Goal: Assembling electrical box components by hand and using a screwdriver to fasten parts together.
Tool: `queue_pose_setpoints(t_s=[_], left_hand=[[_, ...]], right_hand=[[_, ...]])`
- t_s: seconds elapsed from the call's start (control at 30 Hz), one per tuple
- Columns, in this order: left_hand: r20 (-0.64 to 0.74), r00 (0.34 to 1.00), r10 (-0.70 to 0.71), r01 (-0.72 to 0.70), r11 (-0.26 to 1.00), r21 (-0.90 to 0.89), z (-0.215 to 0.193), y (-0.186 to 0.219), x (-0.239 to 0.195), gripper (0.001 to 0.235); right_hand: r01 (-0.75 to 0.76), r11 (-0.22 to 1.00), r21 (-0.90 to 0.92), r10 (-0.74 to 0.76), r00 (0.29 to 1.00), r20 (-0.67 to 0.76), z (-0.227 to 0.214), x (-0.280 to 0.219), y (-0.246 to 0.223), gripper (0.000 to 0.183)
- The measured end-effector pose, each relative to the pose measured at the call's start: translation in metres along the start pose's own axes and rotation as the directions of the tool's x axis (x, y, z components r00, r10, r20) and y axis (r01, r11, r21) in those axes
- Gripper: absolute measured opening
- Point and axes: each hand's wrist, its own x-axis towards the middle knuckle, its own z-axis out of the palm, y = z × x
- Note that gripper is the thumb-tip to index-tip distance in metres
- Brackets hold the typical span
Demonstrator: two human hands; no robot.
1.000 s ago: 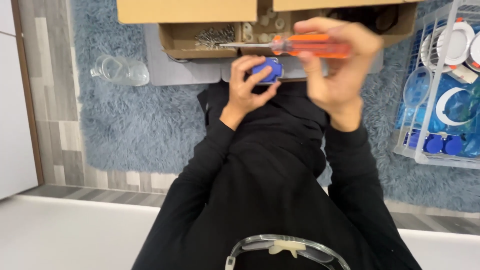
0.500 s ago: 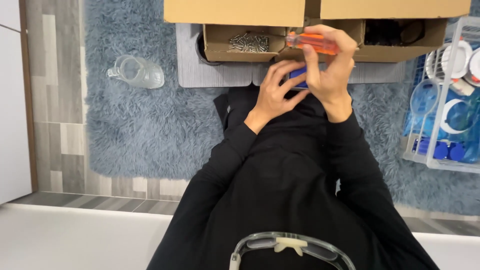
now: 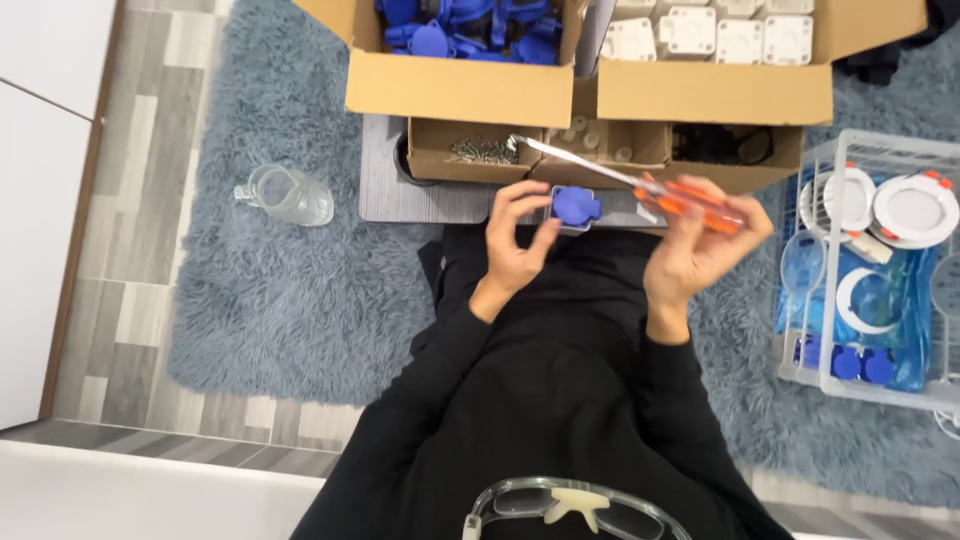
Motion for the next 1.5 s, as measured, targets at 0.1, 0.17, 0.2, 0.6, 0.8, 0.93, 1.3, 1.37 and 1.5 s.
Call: queue_pose_setpoints(t_s=[0.1, 0.17, 0.2, 0.6, 0.8, 0.93, 1.3, 1.37, 1.5], left_hand=[[-0.017, 0.977, -0.215, 0.209, 0.965, -0.159, -0.005, 0.009, -0.003, 0.026], [-0.005, 0.941, -0.339, 0.326, 0.91, -0.257, -0.009, 0.013, -0.007, 0.026], [0.035, 0.927, -0.372, 0.365, 0.879, -0.306, -0.011, 0.016, -0.006, 0.031], [0.229, 0.896, -0.38, 0.442, 0.814, -0.378, -0.016, 0.022, -0.003, 0.038], [0.17, 0.899, -0.403, 0.437, 0.81, -0.391, -0.017, 0.024, -0.005, 0.026], [0.131, 0.91, -0.393, 0.413, 0.836, -0.362, -0.02, 0.022, -0.002, 0.019], [0.133, 0.979, -0.154, 0.162, 0.985, -0.054, -0.036, 0.058, 0.06, 0.012], [0.161, 0.986, -0.034, 0.019, 0.996, 0.092, -0.045, 0.06, 0.086, 0.013], [0.242, 0.952, 0.187, -0.262, 0.905, 0.334, -0.056, 0.048, 0.119, 0.013]], right_hand=[[-0.126, 0.981, 0.147, 0.145, 0.981, -0.128, -0.027, -0.013, 0.004, 0.031], [-0.193, 0.96, 0.201, 0.228, 0.959, -0.169, -0.046, -0.021, 0.007, 0.031], [-0.23, 0.946, 0.229, 0.273, 0.946, -0.177, -0.054, -0.024, 0.008, 0.03], [-0.284, 0.908, 0.307, 0.345, 0.924, -0.164, -0.076, -0.042, 0.011, 0.031], [-0.291, 0.914, 0.284, 0.335, 0.934, -0.123, -0.078, -0.043, 0.004, 0.03], [-0.286, 0.916, 0.282, 0.33, 0.936, -0.122, -0.085, -0.044, 0.007, 0.029], [-0.249, 0.938, 0.24, 0.286, 0.949, -0.133, -0.09, -0.039, 0.002, 0.028], [-0.241, 0.942, 0.235, 0.278, 0.951, -0.136, -0.094, -0.039, 0.003, 0.028], [-0.231, 0.953, 0.196, 0.257, 0.958, -0.123, -0.098, -0.039, 0.007, 0.027]])
